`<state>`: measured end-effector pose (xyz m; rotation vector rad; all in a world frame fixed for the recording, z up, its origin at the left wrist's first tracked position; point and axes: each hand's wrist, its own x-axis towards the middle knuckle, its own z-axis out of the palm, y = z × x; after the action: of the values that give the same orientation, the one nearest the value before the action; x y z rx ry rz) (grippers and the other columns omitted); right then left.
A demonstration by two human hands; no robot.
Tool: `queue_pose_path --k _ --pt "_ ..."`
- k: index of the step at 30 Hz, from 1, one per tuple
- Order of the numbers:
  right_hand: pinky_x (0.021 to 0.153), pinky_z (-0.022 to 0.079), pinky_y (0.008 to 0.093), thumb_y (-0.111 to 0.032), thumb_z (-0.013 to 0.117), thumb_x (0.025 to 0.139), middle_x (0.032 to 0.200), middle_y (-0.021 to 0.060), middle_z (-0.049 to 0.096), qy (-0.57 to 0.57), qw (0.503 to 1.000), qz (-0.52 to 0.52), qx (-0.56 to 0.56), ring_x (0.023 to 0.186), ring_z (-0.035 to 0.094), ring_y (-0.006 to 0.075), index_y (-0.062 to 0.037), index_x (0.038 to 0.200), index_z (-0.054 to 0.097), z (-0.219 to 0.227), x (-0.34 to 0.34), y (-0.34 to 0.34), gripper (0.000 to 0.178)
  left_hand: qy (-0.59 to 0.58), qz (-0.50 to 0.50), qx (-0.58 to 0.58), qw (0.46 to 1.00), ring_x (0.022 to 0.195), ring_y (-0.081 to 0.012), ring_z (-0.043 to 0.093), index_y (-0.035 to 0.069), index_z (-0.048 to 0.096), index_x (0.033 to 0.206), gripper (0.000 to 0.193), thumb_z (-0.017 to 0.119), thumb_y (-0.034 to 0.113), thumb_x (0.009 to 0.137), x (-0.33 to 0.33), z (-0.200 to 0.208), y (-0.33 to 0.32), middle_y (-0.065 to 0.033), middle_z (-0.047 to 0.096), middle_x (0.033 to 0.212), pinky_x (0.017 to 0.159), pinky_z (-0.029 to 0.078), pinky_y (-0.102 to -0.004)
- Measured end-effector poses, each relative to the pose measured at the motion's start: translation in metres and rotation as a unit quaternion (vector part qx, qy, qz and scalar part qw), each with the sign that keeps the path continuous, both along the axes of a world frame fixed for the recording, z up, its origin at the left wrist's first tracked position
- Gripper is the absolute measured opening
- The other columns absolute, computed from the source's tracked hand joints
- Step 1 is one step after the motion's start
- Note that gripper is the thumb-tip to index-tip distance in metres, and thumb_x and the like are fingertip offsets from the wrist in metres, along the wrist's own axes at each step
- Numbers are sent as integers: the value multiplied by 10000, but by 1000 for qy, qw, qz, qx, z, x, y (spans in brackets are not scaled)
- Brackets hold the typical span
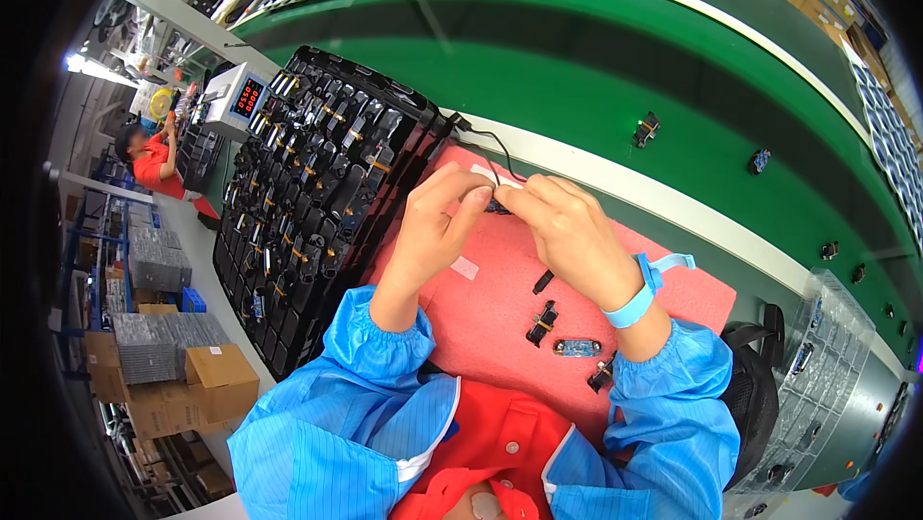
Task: Assembling small electronic modules by plugging in connectors and components on a factory workstation.
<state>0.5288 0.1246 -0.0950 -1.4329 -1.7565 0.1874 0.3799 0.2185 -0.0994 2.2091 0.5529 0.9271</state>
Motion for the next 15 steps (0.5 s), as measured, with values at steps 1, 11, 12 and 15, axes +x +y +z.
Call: queue_pose_path --k 1,11,12,15 --pt "610 443 381 76 527 659 730 122 508 7 1000 4 -5 679 526 289 -19 946 577 1 0 0 306 3 -3 -1 1000 634 -206 541 -22 591 822 56 551 11 801 -1 1 0 -105 549 713 560 427 -281" --pt "620 447 402 68 511 664 748 127 509 -59 998 4 -9 709 535 310 -12 948 569 -1 -2 -1 300 10 -10 21 1000 629 -233 502 -5 591 830 107 596 93 787 -1 -2 2 -102 515 701 538 403 -318" --pt "618 448 399 58 516 686 752 132 520 -63 998 1 -4 705 541 311 -5 946 568 -4 -3 0 272 14 -4 48 999 638 -231 502 -4 587 855 132 611 98 775 1 -4 2 -97 515 701 544 405 -321" --pt "613 449 393 36 526 730 761 142 544 -71 997 -4 9 697 552 313 7 942 567 -8 -4 4 217 22 11 103 994 656 -228 501 -2 580 905 200 642 110 752 3 -4 1 -87 515 703 556 407 -326"
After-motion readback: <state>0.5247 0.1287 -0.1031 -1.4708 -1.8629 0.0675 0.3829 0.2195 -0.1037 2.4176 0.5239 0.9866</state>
